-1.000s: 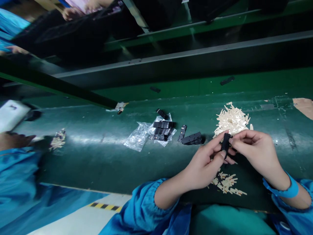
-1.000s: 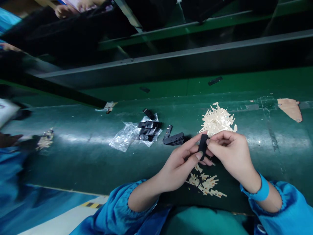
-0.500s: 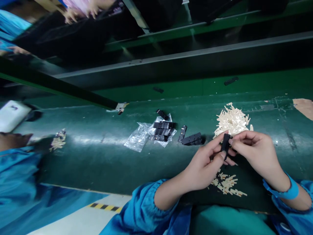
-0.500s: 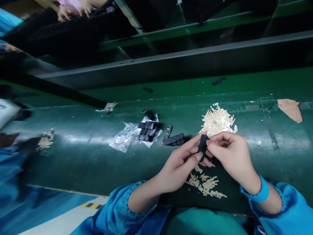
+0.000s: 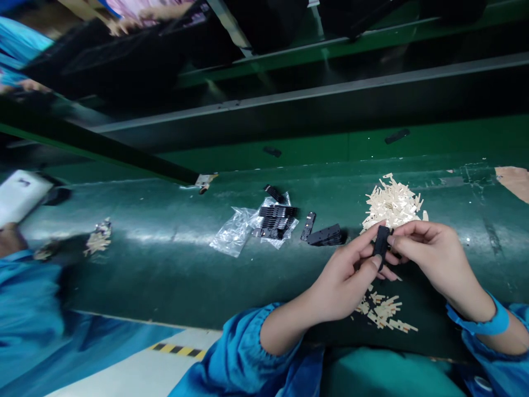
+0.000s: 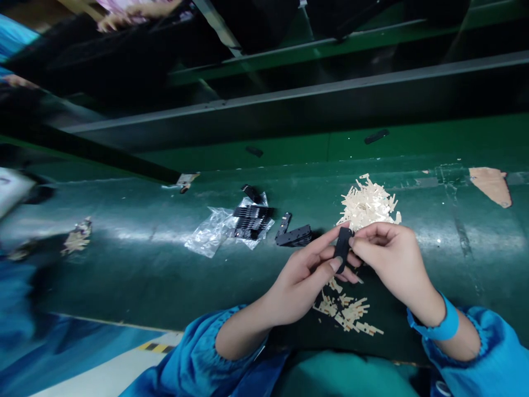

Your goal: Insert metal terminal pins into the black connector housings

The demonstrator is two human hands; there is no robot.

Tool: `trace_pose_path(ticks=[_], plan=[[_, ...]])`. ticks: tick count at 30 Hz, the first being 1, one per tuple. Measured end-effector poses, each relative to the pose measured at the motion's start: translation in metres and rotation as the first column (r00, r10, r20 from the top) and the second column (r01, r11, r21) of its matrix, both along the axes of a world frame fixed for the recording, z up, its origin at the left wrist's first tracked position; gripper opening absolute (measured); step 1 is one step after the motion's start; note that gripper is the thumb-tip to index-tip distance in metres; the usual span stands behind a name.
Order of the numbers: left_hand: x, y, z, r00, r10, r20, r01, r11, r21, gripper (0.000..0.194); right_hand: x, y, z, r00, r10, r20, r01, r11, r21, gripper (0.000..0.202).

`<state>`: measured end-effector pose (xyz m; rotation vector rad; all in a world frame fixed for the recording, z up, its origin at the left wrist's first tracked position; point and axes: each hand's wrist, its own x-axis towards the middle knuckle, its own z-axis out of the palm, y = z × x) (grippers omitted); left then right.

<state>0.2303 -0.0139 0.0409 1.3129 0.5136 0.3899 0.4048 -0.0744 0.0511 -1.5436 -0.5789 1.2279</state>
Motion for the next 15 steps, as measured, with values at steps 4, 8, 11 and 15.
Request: trace_pose_path(ticks=[4,8,11,15], plan=[[0.0,0.0006,0.0001,1.0,-0.005,-0.005,0.005,1.0,0.002,0.058,-0.0001,0.0003,0.0009,1.0,-0.007,0.001,0.007,1.0,-0.006,0.013],[-0.0003,0.0001,-0.0015,1.0,0.0,0.004,0.0,1.0,-0.007,0.059,-0.0001,0.0009,0.0019,1.0,-0.012,0.0,0.012,1.0,-0.009,0.014],[-0.0002,-0.0004,-0.0013,1.0,-0.002,0.007,0.002,1.0,-0.01,0.059,-0.0001,0.0007,0.0011,1.0,-0.015,-0.008,0.015,1.0,-0.012,0.015],[0.0003,-0.0002,0.0004,1.0,-0.001,0.005,0.001,1.0,-0.014,0.059,-0.0006,-0.0013,-0.0012,1.0,-0.005,-0.002,0.005,1.0,-0.002,0.012]])
